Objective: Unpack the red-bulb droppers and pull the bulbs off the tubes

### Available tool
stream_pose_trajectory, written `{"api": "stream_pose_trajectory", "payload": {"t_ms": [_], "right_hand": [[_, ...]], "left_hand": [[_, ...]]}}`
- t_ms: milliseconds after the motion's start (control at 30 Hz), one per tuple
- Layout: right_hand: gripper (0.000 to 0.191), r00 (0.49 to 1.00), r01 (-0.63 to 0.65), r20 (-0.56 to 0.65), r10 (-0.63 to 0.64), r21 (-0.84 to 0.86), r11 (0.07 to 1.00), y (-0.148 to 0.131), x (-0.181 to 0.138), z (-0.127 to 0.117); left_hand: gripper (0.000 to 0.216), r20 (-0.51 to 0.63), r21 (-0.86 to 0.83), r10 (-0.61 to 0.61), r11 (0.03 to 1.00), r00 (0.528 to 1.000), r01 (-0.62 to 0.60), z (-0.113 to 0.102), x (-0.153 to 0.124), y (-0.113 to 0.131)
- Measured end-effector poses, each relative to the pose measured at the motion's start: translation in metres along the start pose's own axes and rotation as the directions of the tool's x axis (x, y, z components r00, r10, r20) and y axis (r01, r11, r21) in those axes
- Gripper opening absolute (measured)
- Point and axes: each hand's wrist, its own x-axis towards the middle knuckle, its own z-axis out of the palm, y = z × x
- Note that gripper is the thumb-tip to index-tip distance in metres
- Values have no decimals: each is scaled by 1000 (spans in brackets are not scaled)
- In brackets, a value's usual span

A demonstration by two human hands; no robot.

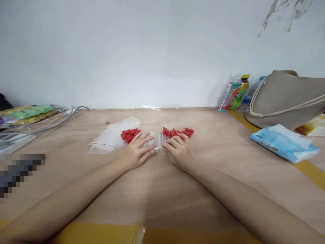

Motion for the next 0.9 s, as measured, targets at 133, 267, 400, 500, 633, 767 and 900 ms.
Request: {"api": "stream_pose_trajectory", "payload": {"t_ms": [133, 267, 400, 500, 633, 767, 900], "right_hand": [[15, 999, 44, -14, -43, 31, 999, -1, 3, 5], [24, 992, 123, -15, -122, 62, 991, 2, 2, 9], [21, 983, 180, -2, -182, 149, 972, 3, 1, 8], [19, 978, 209, -12, -210, 183, 961, 2, -1, 7], [19, 974, 226, -20, -227, 195, 954, 1, -3, 5], [18, 972, 236, -23, -236, 188, 953, 1, -3, 1], [18, 970, 244, -49, -239, 186, 952, 2, -3, -3]], "left_hand": [[17, -15, 16, 50, 999, 999, -49, 4, 1, 1], [14, -54, 24, 86, 996, 995, -85, 6, 1, 3], [14, -82, 15, 119, 993, 990, -118, 4, 0, 4], [13, -86, -21, 136, 990, 987, -139, 2, -2, 5], [13, -97, -72, 145, 986, 985, -153, 1, -2, 5], [12, -125, -111, 138, 982, 983, -152, 2, -4, 3], [11, -134, -114, 133, 982, 982, -149, 2, -5, 3]]}}
